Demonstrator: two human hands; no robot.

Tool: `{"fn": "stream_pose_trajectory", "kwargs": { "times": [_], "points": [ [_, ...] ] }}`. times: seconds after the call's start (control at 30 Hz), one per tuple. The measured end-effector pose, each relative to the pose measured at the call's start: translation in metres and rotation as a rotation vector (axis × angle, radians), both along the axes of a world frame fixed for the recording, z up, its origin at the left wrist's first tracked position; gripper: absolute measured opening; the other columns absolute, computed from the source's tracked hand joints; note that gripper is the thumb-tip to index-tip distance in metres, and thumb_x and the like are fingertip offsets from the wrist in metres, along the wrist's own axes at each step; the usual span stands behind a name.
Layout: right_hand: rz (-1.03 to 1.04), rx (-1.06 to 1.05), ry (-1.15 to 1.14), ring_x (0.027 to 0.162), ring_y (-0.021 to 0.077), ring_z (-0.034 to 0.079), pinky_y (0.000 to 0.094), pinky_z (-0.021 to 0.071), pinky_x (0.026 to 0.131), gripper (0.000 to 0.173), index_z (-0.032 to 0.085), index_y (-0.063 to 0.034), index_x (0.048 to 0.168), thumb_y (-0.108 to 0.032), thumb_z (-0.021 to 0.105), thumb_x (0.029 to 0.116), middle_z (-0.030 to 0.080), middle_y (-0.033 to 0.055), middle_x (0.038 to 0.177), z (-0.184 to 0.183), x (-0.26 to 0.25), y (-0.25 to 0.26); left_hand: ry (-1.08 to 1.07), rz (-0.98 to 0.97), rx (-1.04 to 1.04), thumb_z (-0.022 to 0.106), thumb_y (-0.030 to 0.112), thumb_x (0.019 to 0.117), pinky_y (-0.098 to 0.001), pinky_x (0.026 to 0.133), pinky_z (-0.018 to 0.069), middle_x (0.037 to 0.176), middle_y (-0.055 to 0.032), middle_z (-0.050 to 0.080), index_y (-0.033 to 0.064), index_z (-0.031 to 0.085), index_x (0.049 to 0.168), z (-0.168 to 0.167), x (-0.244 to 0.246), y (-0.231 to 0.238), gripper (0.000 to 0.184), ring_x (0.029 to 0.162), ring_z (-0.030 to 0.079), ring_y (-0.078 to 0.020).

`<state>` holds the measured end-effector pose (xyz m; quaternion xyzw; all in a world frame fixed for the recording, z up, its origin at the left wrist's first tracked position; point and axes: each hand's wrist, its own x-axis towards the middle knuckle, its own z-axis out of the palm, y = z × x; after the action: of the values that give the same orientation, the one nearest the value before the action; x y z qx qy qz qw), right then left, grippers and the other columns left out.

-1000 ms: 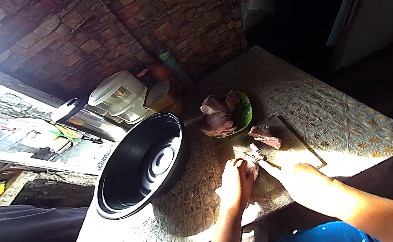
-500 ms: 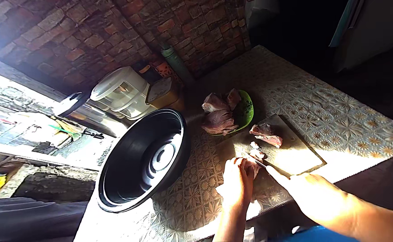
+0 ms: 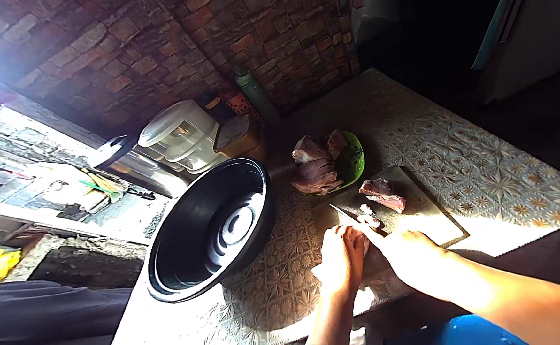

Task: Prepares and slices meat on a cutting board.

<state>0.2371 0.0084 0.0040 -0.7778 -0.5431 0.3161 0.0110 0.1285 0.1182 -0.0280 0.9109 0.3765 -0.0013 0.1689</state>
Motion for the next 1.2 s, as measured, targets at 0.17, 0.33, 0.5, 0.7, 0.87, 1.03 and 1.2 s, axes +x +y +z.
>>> {"fn": "stream_pose_trajectory", "kwargs": {
  "times": [0.17,0.33,0.5,0.7,0.87,1.03,1.2],
  "points": [
    [0.014,-0.061,-0.087,0.093,0.0441,0.070,0.0550,0.0550,0.078,0.079,0.014,-0.0226,0.168,0.003,0.045,0.1001,0.070,0.0224,0.095,0.001,-0.001,-0.045,-0.047,0.002,0.006,0.068,0.028,0.0958,-0.0381,0.101,0.0493,0.112,-0.0073,0.073,0.0105,0.078,0.106,-0.004,0.001,-0.001,0.023,0.115,0.064,-0.0234],
    [-0.006,0.003,-0.014,0.103,0.0471,0.066,0.0606,0.0521,0.085,0.068,0.017,-0.0180,0.166,-0.003,0.043,0.1050,0.068,0.0253,0.109,0.001,0.001,-0.003,-0.010,-0.026,0.008,0.065,0.026,0.0975,-0.0413,0.102,0.0487,0.114,-0.0108,0.072,0.0065,0.076,0.107,-0.003,0.002,0.000,0.025,0.117,0.064,-0.0262],
    [0.005,0.050,-0.025,0.106,0.0488,0.065,0.0620,0.0518,0.086,0.063,0.020,-0.0150,0.165,-0.005,0.042,0.1064,0.066,0.0273,0.115,-0.003,-0.004,0.004,-0.046,-0.004,0.005,0.066,0.023,0.0955,-0.0431,0.101,0.0502,0.114,-0.0152,0.070,0.0035,0.072,0.112,-0.001,-0.003,-0.002,0.026,0.114,0.065,-0.0297],
    [0.030,0.019,-0.060,0.103,0.0464,0.067,0.0596,0.0540,0.083,0.077,0.020,-0.0259,0.167,0.001,0.048,0.1002,0.068,0.0246,0.111,-0.002,0.005,-0.045,-0.127,0.110,0.007,0.074,0.023,0.0905,-0.0431,0.098,0.0524,0.110,-0.0135,0.071,0.0045,0.072,0.115,-0.002,-0.003,-0.005,0.031,0.109,0.067,-0.0271],
    [0.037,0.056,-0.057,0.105,0.0461,0.066,0.0599,0.0541,0.082,0.074,0.023,-0.0268,0.166,0.001,0.046,0.1015,0.067,0.0244,0.117,0.000,0.009,-0.042,-0.051,0.052,0.015,0.070,0.027,0.0934,-0.0428,0.103,0.0494,0.118,-0.0147,0.069,0.0042,0.070,0.120,-0.002,-0.002,-0.009,0.035,0.118,0.064,-0.0286],
    [0.014,0.129,0.002,0.109,0.0468,0.065,0.0621,0.0516,0.086,0.062,0.030,-0.0279,0.163,-0.007,0.042,0.1060,0.067,0.0255,0.116,-0.013,0.014,-0.018,-0.037,-0.106,0.076,0.063,0.028,0.0980,-0.0417,0.109,0.0451,0.124,-0.0105,0.070,0.0080,0.071,0.123,-0.007,-0.013,-0.007,0.033,0.125,0.061,-0.0271],
    [-0.002,0.208,-0.053,0.105,0.0472,0.066,0.0630,0.0529,0.083,0.064,0.031,-0.0252,0.163,-0.010,0.049,0.1038,0.067,0.0262,0.114,-0.022,0.021,-0.028,-0.046,-0.115,0.099,0.070,0.040,0.0943,-0.0446,0.113,0.0427,0.135,-0.0100,0.066,0.0110,0.066,0.136,-0.006,-0.034,0.001,0.051,0.131,0.058,-0.0284]
  ]
}}
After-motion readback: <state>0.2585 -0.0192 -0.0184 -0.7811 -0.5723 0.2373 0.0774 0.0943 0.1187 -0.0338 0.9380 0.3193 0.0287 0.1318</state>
